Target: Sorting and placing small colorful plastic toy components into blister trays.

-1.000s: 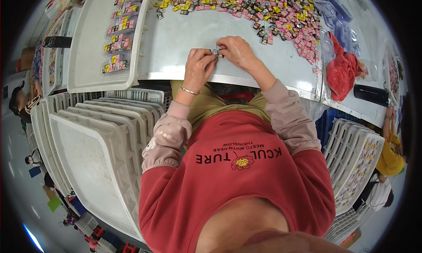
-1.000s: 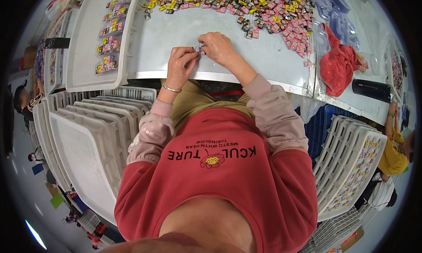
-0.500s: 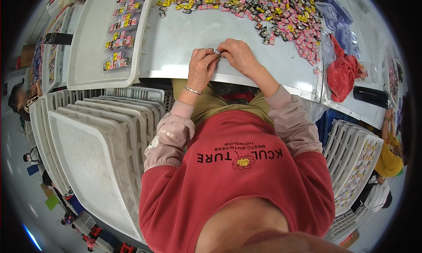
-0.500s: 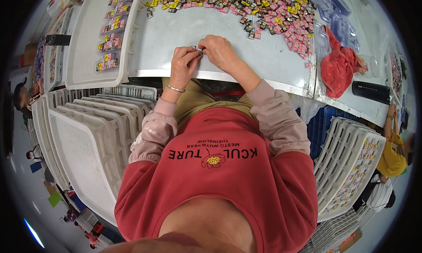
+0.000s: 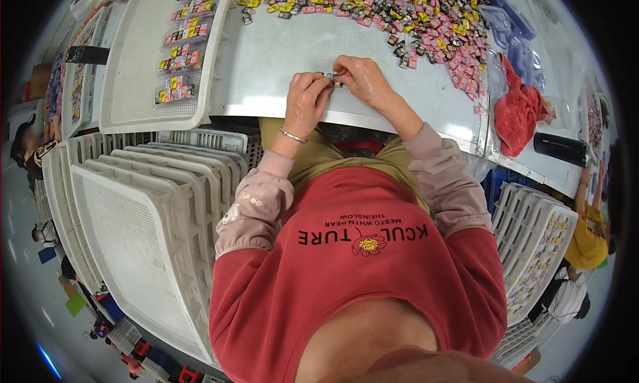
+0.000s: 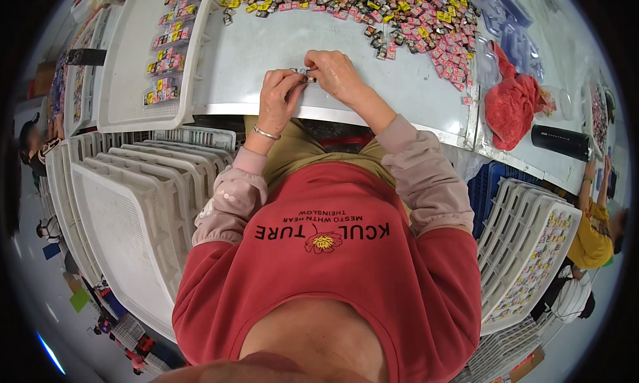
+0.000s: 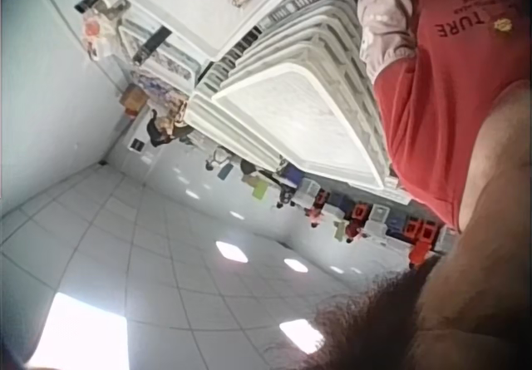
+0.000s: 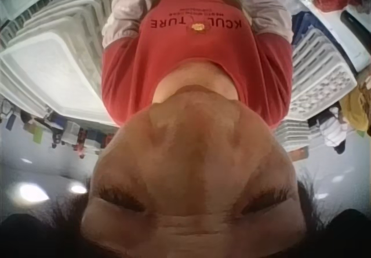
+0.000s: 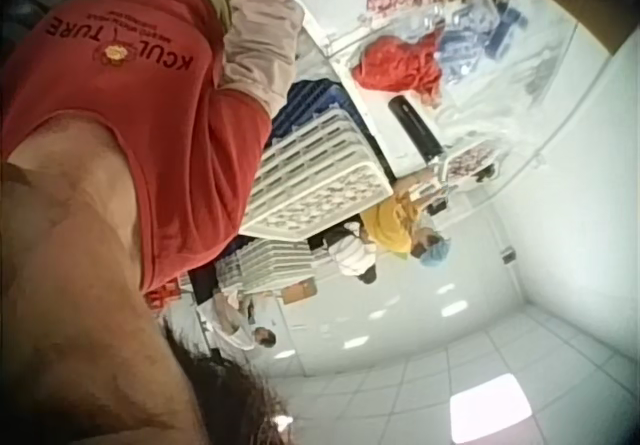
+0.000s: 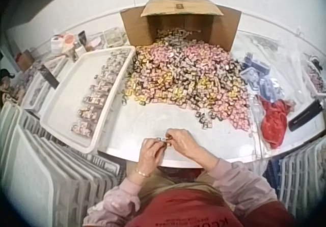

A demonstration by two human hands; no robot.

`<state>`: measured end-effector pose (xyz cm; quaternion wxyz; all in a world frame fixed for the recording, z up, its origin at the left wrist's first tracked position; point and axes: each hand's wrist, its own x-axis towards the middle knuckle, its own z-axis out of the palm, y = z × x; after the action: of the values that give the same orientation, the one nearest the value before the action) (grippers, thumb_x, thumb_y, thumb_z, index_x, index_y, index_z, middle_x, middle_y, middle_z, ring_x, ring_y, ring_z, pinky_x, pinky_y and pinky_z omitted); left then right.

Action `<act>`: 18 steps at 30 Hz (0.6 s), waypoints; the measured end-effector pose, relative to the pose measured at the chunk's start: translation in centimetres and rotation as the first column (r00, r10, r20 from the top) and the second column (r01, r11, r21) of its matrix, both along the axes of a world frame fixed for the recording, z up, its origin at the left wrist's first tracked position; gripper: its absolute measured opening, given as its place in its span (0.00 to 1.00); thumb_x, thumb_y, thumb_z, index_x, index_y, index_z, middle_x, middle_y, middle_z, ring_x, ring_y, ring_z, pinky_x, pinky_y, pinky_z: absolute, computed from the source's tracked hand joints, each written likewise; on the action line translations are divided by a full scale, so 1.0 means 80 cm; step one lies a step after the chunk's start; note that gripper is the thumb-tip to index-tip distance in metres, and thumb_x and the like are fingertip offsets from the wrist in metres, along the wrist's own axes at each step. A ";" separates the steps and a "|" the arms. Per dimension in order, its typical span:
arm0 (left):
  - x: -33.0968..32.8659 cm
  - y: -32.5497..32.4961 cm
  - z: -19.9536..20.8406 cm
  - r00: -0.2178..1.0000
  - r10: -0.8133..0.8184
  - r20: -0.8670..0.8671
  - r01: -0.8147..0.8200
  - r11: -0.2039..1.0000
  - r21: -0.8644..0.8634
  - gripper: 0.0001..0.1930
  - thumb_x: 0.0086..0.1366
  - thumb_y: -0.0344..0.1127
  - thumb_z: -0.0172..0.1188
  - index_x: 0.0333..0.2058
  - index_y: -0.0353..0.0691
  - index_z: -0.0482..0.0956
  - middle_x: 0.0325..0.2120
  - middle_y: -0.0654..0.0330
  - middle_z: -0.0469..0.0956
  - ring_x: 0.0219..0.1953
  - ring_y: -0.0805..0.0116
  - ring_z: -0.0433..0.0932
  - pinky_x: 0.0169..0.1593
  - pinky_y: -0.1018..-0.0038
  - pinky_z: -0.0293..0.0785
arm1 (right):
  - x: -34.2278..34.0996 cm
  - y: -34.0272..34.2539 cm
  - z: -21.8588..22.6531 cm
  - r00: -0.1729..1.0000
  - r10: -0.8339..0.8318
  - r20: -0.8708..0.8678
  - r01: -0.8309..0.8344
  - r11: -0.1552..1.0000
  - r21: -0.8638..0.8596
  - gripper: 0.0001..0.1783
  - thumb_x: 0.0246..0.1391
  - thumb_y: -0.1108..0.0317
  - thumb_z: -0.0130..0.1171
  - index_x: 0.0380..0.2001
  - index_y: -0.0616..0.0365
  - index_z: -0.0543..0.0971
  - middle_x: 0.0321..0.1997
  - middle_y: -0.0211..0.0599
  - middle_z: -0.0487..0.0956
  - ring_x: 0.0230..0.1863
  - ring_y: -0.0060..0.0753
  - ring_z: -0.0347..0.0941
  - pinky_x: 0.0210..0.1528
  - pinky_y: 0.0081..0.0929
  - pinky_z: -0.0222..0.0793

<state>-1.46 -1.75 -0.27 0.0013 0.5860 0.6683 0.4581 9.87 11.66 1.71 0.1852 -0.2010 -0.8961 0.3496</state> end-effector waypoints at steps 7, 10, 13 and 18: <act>0.007 -0.002 0.006 0.945 -0.014 -0.326 -0.011 0.997 -0.077 0.14 0.51 0.28 0.61 0.39 0.48 0.81 0.35 0.68 0.73 0.38 0.67 0.69 0.39 0.68 0.60 | 0.007 -0.009 0.006 0.998 -0.061 0.013 0.062 0.995 -0.083 0.23 0.47 0.78 0.52 0.50 0.56 0.70 0.28 0.46 0.79 0.33 0.52 0.77 0.35 0.42 0.72; 0.010 -0.002 0.012 0.932 -0.018 -0.363 -0.031 0.991 -0.129 0.16 0.51 0.28 0.62 0.41 0.47 0.81 0.38 0.66 0.75 0.40 0.64 0.70 0.42 0.67 0.62 | 0.010 -0.014 0.006 0.998 -0.064 0.026 0.065 0.997 -0.052 0.23 0.48 0.79 0.51 0.51 0.57 0.71 0.30 0.47 0.80 0.34 0.51 0.77 0.36 0.39 0.73; 0.005 0.000 0.012 0.933 -0.082 -0.351 0.039 0.991 -0.127 0.16 0.51 0.27 0.62 0.41 0.45 0.81 0.40 0.64 0.75 0.43 0.62 0.71 0.46 0.66 0.63 | 0.014 0.017 0.003 0.992 -0.082 -0.100 0.069 0.990 -0.127 0.19 0.48 0.77 0.54 0.47 0.58 0.75 0.30 0.45 0.80 0.34 0.47 0.78 0.36 0.35 0.73; 0.005 0.004 0.002 0.963 -0.112 -0.246 0.093 0.992 -0.088 0.13 0.52 0.26 0.61 0.39 0.40 0.81 0.39 0.63 0.77 0.43 0.61 0.71 0.48 0.66 0.63 | 0.004 0.127 -0.006 0.953 -0.273 -0.132 0.277 0.961 0.015 0.11 0.48 0.72 0.59 0.37 0.57 0.81 0.32 0.43 0.80 0.33 0.45 0.78 0.36 0.34 0.73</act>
<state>-1.09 -1.41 -0.11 -0.0372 0.6725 0.6488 0.3542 10.23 21.86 1.27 0.2925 -0.2978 -0.8513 0.3178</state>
